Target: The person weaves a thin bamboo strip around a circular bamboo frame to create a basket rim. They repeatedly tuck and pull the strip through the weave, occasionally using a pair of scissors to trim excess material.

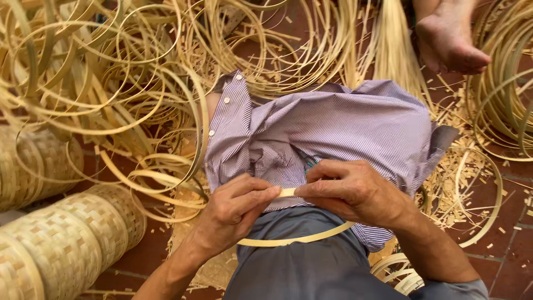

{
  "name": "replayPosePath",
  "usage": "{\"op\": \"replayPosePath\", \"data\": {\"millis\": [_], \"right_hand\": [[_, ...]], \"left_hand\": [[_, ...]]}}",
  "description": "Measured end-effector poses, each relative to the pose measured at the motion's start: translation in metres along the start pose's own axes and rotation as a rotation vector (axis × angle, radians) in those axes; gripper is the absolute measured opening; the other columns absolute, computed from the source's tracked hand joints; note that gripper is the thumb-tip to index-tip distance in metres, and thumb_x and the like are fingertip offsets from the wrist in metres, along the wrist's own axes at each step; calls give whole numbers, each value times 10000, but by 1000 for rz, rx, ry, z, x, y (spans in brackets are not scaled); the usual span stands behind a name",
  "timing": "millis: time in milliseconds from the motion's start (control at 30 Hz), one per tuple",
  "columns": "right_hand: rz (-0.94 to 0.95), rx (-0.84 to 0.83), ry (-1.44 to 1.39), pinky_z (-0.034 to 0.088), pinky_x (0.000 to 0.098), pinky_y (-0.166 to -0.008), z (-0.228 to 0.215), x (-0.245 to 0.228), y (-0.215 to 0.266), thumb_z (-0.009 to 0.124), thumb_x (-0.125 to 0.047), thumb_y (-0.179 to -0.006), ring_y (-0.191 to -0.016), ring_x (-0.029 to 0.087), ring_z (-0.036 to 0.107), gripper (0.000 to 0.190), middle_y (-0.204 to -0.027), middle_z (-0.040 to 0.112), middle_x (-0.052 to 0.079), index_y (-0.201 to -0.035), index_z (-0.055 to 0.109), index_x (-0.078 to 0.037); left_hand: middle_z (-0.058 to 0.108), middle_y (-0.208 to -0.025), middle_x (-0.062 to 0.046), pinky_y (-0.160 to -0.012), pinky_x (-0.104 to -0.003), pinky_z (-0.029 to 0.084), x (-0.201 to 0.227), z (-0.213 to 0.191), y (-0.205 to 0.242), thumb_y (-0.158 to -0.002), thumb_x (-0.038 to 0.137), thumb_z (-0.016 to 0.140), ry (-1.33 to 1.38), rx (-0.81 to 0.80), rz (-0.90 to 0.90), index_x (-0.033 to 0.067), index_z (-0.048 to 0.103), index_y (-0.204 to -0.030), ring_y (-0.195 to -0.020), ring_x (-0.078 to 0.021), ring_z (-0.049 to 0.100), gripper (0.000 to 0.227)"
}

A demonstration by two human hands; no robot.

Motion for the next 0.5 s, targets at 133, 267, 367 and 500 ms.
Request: {"op": "replayPosePath", "data": {"millis": [133, 267, 367, 500], "right_hand": [[-15, -88, -254, 568, 309, -656, 2, 59, 8, 787, -145, -871, -784, 173, 702, 218, -970, 730, 68, -1072, 755, -67], [863, 336, -143, 528, 332, -644, -17, 216, 4, 689, -261, -1026, -724, 173, 625, 207, -859, 705, 97, -1117, 767, -92], [958, 681, 35, 601, 284, -736, -24, 316, 0, 702, -209, -934, -836, 138, 723, 157, -1016, 767, 69, -1043, 740, -103], [909, 504, 115, 605, 339, -784, 6, 354, -22, 701, -258, -963, -870, 154, 721, 168, -1038, 774, 67, -1049, 756, -124]], "left_hand": [[695, -948, -82, -671, -287, 524, -12, 5, 1, -900, -56, 707, 197, 48, -129, 47, 726, -1151, -814, -189, 677, 272], [708, -896, -78, -637, -273, 511, -19, 16, 9, -880, -62, 706, 266, 80, -225, 42, 751, -1124, -766, -171, 677, 269], [711, -891, -73, -643, -267, 521, -15, 15, 14, -864, -57, 718, 202, 135, -203, 32, 754, -1126, -774, -156, 680, 280], [730, -994, -101, -712, -263, 563, -4, -13, 17, -881, -57, 697, 124, 277, -141, 15, 719, -1129, -871, -162, 719, 259]]}}
Point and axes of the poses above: each hand's wrist, its own y-axis away from the middle knuckle, its own z-axis out of the palm, x = y × z, the point moved 2 cm from there along -y, towards the middle knuckle
